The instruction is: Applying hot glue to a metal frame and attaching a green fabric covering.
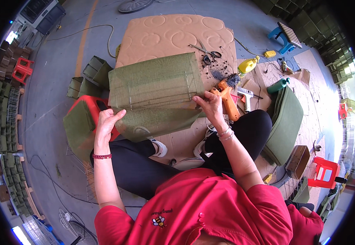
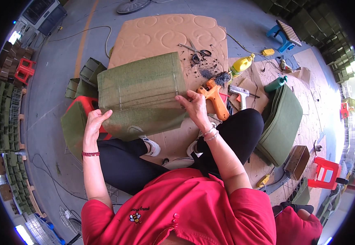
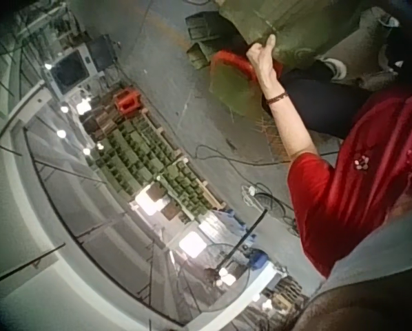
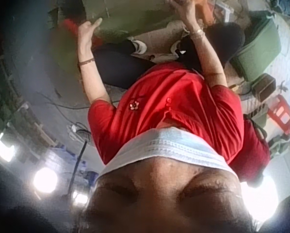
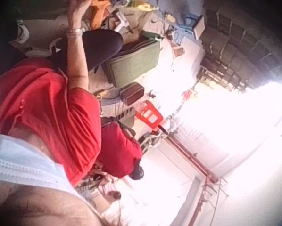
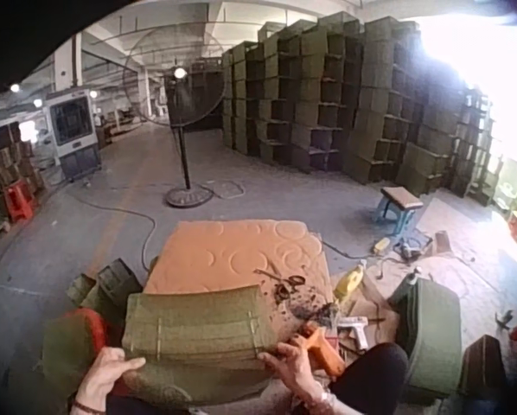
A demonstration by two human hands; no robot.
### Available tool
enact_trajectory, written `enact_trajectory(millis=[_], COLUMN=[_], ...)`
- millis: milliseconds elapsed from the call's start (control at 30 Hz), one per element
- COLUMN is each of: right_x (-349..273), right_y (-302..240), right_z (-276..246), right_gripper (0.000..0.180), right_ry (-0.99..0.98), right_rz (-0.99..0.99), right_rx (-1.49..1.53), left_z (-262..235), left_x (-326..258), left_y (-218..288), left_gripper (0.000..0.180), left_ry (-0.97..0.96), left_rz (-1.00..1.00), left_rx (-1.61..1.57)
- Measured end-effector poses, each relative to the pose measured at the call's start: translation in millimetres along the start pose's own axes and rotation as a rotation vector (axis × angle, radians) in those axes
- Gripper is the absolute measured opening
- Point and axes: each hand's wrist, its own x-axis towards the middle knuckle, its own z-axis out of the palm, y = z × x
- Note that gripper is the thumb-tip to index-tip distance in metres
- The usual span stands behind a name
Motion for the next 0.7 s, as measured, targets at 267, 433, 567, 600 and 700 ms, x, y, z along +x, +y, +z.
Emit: enact_trajectory(millis=[267, 433, 567, 600, 700], right_x=[2.1, -1.8, -1.2, -1.0, 1.0], right_y=[-2.1, -1.3, -0.7, -1.5, 8.8], right_z=[5.7, -3.3, 1.8, 2.6, 2.6], right_gripper=[0.031, 0.021, 0.021, 0.020, 0.021], right_ry=[-0.003, -0.009, -0.020, -0.025, -0.018], right_rz=[-0.056, -0.032, -0.041, -0.054, -0.083], right_rx=[-0.094, -0.074, -0.048, -0.070, -0.125], left_z=[7.2, 18.8, 16.1, 13.7, 9.2], left_x=[-2.2, 4.1, -1.2, 0.5, 7.8], left_y=[10.9, 3.8, 12.1, 8.9, -4.8], left_gripper=[0.045, 0.057, 0.058, 0.058, 0.058], left_ry=[0.144, 0.142, 0.167, 0.167, 0.140], left_rz=[0.053, 0.139, 0.148, 0.146, 0.161], left_rx=[0.254, 0.313, 0.386, 0.385, 0.383])
